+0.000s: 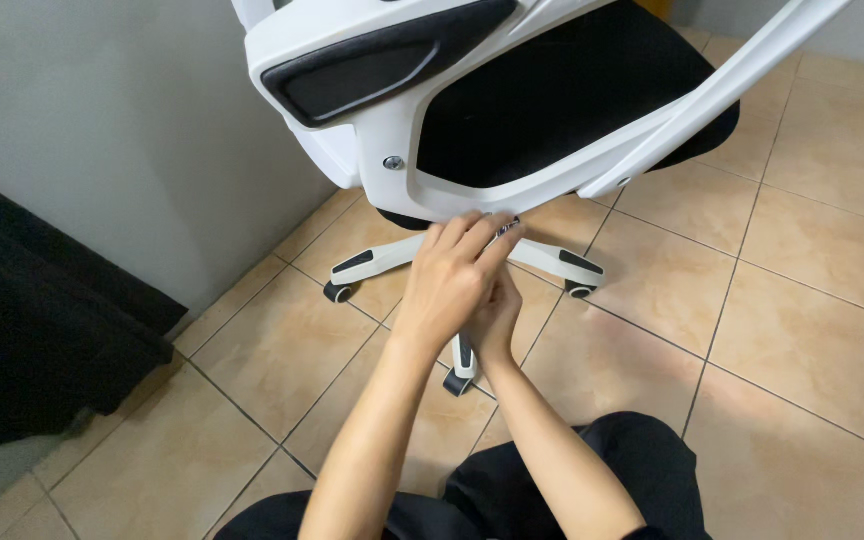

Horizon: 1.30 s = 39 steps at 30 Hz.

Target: The person sits on the floor and uses an Allen key to tighten multiple screws on the underside of an office chair, securing the backrest frame to the seat base. The person works methodically on each screw location around the chair's perimeter.

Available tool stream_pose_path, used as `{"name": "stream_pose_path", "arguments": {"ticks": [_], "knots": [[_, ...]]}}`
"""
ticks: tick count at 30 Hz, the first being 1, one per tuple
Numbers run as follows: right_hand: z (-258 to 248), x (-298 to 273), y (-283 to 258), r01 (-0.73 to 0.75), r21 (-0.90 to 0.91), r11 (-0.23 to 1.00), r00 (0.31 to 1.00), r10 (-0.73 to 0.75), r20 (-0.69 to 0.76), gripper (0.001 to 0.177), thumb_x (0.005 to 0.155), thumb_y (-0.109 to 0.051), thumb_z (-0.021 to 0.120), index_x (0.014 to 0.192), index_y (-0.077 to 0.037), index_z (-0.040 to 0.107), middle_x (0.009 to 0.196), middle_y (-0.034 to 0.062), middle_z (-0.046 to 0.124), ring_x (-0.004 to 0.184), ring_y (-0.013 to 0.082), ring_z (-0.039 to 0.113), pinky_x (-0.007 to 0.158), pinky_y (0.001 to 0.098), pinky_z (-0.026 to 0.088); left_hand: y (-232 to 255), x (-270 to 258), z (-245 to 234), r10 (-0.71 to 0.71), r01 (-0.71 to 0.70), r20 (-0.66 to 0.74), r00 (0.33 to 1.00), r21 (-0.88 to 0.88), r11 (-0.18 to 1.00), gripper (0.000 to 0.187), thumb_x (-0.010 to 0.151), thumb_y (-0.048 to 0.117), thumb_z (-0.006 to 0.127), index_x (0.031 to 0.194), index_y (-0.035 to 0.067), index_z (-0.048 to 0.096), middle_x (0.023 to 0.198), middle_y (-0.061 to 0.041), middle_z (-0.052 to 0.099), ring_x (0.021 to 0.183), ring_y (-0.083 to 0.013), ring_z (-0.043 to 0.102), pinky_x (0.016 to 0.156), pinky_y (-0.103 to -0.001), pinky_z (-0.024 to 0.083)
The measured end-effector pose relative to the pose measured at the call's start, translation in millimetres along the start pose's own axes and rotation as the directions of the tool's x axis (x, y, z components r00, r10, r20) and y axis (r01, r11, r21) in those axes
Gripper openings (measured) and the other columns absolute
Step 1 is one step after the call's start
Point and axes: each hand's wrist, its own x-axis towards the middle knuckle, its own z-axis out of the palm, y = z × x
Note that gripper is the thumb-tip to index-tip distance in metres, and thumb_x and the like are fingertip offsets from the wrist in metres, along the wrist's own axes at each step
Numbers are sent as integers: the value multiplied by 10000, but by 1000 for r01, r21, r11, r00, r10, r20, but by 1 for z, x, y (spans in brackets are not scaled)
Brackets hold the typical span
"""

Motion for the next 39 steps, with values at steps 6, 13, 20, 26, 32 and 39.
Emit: {"name": "stream_pose_path", "arguments": {"ticks": [6,13,20,26,32,39], "knots": [[-56,33,29,20,-230,973,999,-11,38,152,934,45,694,1075,78,742,881,57,744,765,102,663,725,243,550,-4,15,0,19,-56,147,989,251,966,822,807,332,788,1489,-8,480,1445,-189,546,1310,-326,495,922,-409,436],[-133,109,-26,-98,53,994,987,90,129,200,940,23,731,1125,97,708,999,167,760,871,197,755,828,293,627,1,7,-9,-34,36,100,994,-9,999,684,864,128,775,1479,16,494,1353,-130,616,1271,-293,560,983,-416,470],[-92,47,-28,-322,119,939,916,277,291,114,921,31,722,1030,57,703,950,127,763,818,158,731,755,288,603,17,-41,18,-667,576,83,741,-589,567,311,954,148,757,1230,38,665,1070,-98,763,948,-190,779,823,-320,627],[-41,9,-2,-495,275,824,860,419,290,86,938,79,634,1003,23,644,952,111,727,855,157,716,767,333,628,8,-48,32,-695,572,-134,706,-471,672,668,738,242,962,1186,-2,531,1058,-102,686,952,-199,716,852,-330,612],[-15,17,-3,-465,360,809,878,368,307,150,915,125,581,1029,34,620,1011,137,743,922,193,739,810,340,632,-12,-28,24,-714,603,45,699,-574,554,891,653,238,940,1347,0,434,1151,-83,657,1006,-188,711,773,-305,623],[-1,20,1,-510,421,751,859,417,296,220,936,61,613,1152,21,608,1077,118,727,978,185,720,835,312,596,-10,-23,27,-700,653,49,712,-412,636,401,775,200,880,1087,19,706,925,-69,784,750,-156,774,693,-270,612]]}}
